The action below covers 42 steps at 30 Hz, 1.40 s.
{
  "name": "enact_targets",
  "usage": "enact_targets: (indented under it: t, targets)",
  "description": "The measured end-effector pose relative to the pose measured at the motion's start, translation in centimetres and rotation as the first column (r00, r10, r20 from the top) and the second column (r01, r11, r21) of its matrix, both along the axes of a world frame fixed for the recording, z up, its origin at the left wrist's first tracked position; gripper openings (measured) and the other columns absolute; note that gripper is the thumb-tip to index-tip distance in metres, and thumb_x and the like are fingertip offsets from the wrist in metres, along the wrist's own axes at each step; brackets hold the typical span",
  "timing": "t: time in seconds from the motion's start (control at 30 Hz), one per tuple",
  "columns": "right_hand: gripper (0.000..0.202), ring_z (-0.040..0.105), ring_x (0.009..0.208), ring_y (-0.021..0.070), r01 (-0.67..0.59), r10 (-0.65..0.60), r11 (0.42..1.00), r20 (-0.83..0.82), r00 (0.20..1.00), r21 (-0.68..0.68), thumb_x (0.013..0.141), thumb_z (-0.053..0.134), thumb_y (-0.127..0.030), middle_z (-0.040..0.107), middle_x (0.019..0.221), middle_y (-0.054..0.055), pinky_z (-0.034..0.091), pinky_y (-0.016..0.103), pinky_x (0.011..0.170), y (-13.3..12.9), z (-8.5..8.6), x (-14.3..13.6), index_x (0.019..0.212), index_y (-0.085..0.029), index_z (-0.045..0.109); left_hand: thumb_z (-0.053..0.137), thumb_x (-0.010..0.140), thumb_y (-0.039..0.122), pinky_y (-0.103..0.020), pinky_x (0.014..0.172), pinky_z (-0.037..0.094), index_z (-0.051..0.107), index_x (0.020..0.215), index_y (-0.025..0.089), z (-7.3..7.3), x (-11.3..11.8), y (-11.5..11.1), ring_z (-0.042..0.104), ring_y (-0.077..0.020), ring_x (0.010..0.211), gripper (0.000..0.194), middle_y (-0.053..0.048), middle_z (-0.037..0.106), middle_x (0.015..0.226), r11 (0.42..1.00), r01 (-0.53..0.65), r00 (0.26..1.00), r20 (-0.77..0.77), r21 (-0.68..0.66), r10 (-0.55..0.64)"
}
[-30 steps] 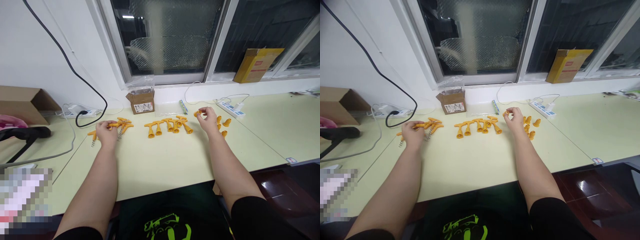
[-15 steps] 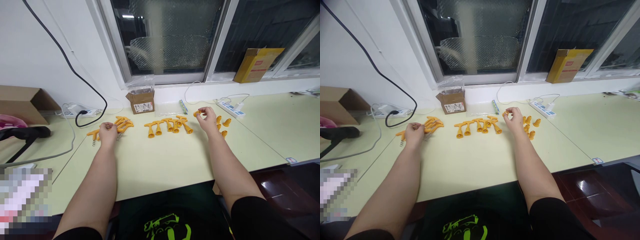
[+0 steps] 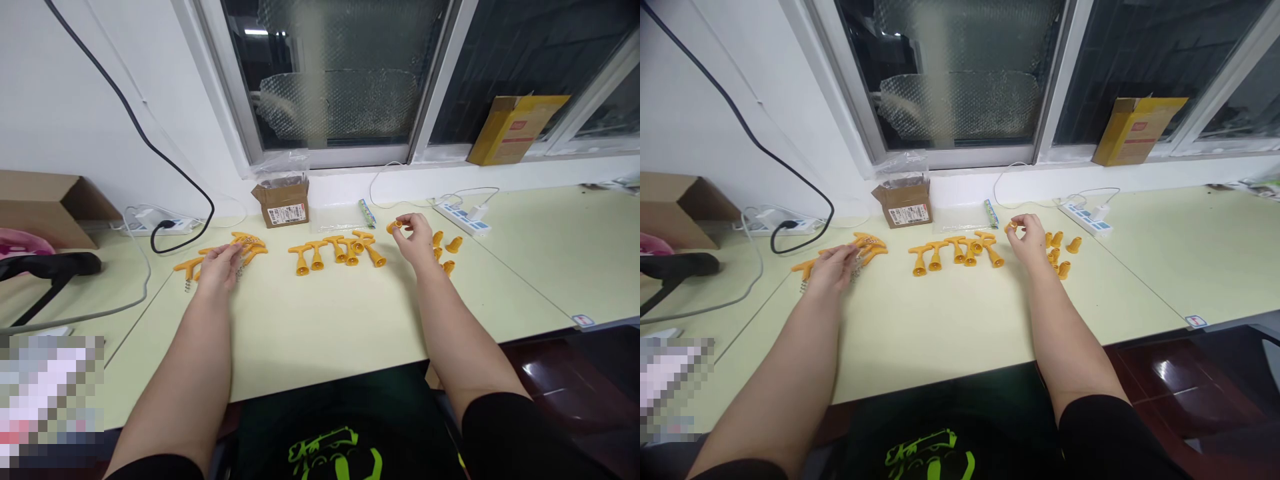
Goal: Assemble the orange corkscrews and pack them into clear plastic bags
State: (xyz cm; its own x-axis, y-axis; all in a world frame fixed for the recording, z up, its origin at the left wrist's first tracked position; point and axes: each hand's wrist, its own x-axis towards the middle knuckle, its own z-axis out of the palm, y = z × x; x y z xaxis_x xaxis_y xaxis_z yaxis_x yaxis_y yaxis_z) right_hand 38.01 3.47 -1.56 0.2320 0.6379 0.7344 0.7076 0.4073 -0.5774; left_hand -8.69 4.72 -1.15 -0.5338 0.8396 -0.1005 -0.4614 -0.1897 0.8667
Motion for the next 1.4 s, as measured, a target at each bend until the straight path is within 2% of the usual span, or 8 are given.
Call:
enact_targets:
  t: [0.2, 0.3, 0.43, 0.53, 0.63, 0.8, 1.2, 1.4]
  targets:
    - [0.016, 0.066, 0.091, 0.0224, -0.026, 0.026, 1.000, -0.019, 0.999, 0.014, 0.080, 0.065, -0.027, 0.068, 0.101, 0.007, 0.058, 0.039, 0.079, -0.2, 0.1, -0.1, 0.095, -0.021, 0.066, 0.062, 0.091, 0.011, -0.019, 0.067, 0.064, 0.053, 0.080, 0.019, 1.5, -0.8, 0.0, 0.064, -0.0085, 0.071, 0.016, 0.001, 0.058, 0.078, 0.996, -0.083, 0.961, 0.269, 0.039, 0.070]
    - [0.016, 0.067, 0.090, 0.0224, -0.054, 0.055, 0.998, -0.043, 0.998, 0.021, 0.080, 0.065, -0.028, 0.069, 0.100, 0.007, 0.058, 0.040, 0.081, -0.2, 0.2, -0.6, 0.095, -0.021, 0.066, 0.055, 0.096, 0.029, -0.021, 0.057, 0.060, 0.056, 0.084, 0.017, 2.0, 0.0, -0.8, 0.064, -0.0124, 0.069, 0.017, -0.005, 0.060, 0.081, 0.984, 0.162, 0.948, 0.265, 0.075, -0.176]
    - [0.018, 0.067, 0.083, 0.0200, -0.222, 0.218, 0.975, -0.164, 0.962, -0.008, 0.083, 0.064, -0.030, 0.070, 0.097, 0.006, 0.058, 0.038, 0.081, -0.5, 0.0, -2.9, 0.099, -0.022, 0.065, 0.053, 0.099, 0.044, -0.019, 0.047, 0.050, 0.058, 0.090, 0.015, 2.3, 3.1, -2.0, 0.062, -0.0123, 0.059, 0.030, -0.006, 0.062, 0.079, 0.853, 0.516, 0.834, 0.184, 0.073, -0.520]
    - [0.022, 0.067, 0.085, 0.0189, -0.448, 0.421, 0.892, -0.262, 0.869, -0.053, 0.088, 0.065, -0.036, 0.070, 0.097, 0.004, 0.057, 0.035, 0.081, -1.4, -0.3, -5.8, 0.105, -0.023, 0.061, 0.057, 0.099, 0.049, -0.016, 0.040, 0.040, 0.055, 0.092, 0.018, 2.2, 6.0, -2.9, 0.058, -0.0107, 0.050, 0.032, 0.000, 0.057, 0.068, 0.792, 0.610, 0.790, 0.109, -0.033, -0.604]
    - [0.025, 0.069, 0.094, 0.0199, -0.624, 0.585, 0.778, -0.283, 0.760, -0.069, 0.088, 0.072, -0.038, 0.072, 0.102, 0.005, 0.056, 0.036, 0.089, -2.6, -0.6, -8.7, 0.104, -0.023, 0.060, 0.061, 0.096, 0.054, -0.015, 0.037, 0.036, 0.053, 0.094, 0.020, 1.9, 8.2, -3.7, 0.058, -0.0103, 0.045, 0.035, 0.001, 0.059, 0.070, 0.785, 0.610, 0.791, 0.021, -0.110, -0.612]
    - [0.026, 0.071, 0.100, 0.0233, -0.733, 0.684, 0.670, -0.284, 0.672, -0.120, 0.086, 0.077, -0.038, 0.073, 0.109, 0.008, 0.056, 0.039, 0.090, -3.8, -1.0, -11.2, 0.105, -0.023, 0.066, 0.054, 0.100, 0.054, -0.015, 0.037, 0.034, 0.052, 0.095, 0.021, 1.5, 10.2, -4.7, 0.059, -0.0104, 0.044, 0.034, 0.003, 0.054, 0.069, 0.790, 0.594, 0.791, -0.069, -0.154, -0.608]
    - [0.018, 0.068, 0.100, 0.0248, -0.658, 0.657, 0.744, -0.054, 0.752, -0.117, 0.086, 0.076, -0.034, 0.073, 0.104, 0.008, 0.054, 0.039, 0.086, -3.6, -0.9, -11.2, 0.099, -0.023, 0.071, 0.057, 0.101, 0.049, -0.021, 0.053, 0.053, 0.050, 0.097, 0.020, 1.1, 11.4, -5.1, 0.069, -0.0125, 0.055, 0.031, 0.002, 0.059, 0.076, 0.824, 0.551, 0.805, -0.176, -0.128, -0.566]
    - [0.019, 0.067, 0.103, 0.0266, -0.652, 0.652, 0.746, -0.053, 0.756, -0.132, 0.087, 0.076, -0.038, 0.072, 0.104, 0.008, 0.054, 0.043, 0.089, -3.6, -1.1, -11.7, 0.100, -0.025, 0.071, 0.060, 0.096, 0.060, -0.024, 0.051, 0.054, 0.050, 0.106, 0.022, 0.4, 12.3, -6.0, 0.071, -0.0150, 0.058, 0.041, 0.000, 0.064, 0.083, 0.695, 0.700, 0.668, -0.191, -0.168, -0.719]
